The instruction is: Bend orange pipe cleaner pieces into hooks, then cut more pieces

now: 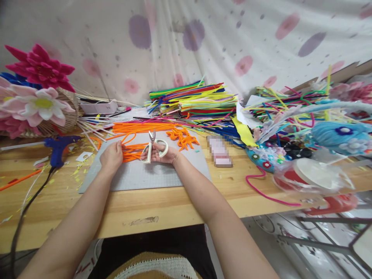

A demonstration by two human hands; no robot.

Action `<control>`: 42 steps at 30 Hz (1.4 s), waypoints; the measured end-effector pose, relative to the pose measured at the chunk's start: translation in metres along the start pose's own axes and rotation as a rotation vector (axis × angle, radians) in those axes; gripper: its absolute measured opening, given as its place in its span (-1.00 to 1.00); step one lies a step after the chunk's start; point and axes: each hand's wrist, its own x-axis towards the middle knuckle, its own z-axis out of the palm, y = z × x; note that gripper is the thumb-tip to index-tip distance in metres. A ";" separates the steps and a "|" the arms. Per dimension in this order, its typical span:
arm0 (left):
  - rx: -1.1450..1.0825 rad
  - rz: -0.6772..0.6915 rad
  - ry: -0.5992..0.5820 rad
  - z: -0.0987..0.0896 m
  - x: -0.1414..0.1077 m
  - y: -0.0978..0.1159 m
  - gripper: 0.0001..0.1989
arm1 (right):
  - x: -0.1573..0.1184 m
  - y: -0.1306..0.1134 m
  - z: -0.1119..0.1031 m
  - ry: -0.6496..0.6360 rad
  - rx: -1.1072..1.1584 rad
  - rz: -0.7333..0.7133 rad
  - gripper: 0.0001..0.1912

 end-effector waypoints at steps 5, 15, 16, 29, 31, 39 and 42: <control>0.010 0.042 0.009 0.003 -0.003 0.006 -0.51 | 0.001 -0.004 -0.004 0.054 -0.219 -0.133 -0.41; 0.052 0.041 0.003 0.006 -0.001 0.002 -0.52 | -0.008 -0.013 0.010 0.877 -1.577 0.075 -0.61; 0.051 0.034 0.005 0.006 -0.001 0.001 -0.52 | -0.010 -0.012 0.012 0.851 -1.597 0.065 -0.60; 0.034 0.032 0.011 0.005 -0.001 0.000 -0.52 | -0.134 -0.026 -0.072 1.102 -1.119 -0.458 -0.77; 0.029 0.039 0.015 0.005 -0.002 0.000 -0.52 | -0.160 -0.022 -0.093 1.266 -1.087 -0.475 -0.70; 0.032 0.044 0.023 0.006 -0.002 -0.001 -0.53 | -0.188 -0.012 -0.137 1.404 -1.204 -0.312 -0.60; 0.023 0.042 0.018 0.006 -0.001 -0.002 -0.54 | -0.180 -0.015 -0.141 1.408 -1.267 -0.247 -0.56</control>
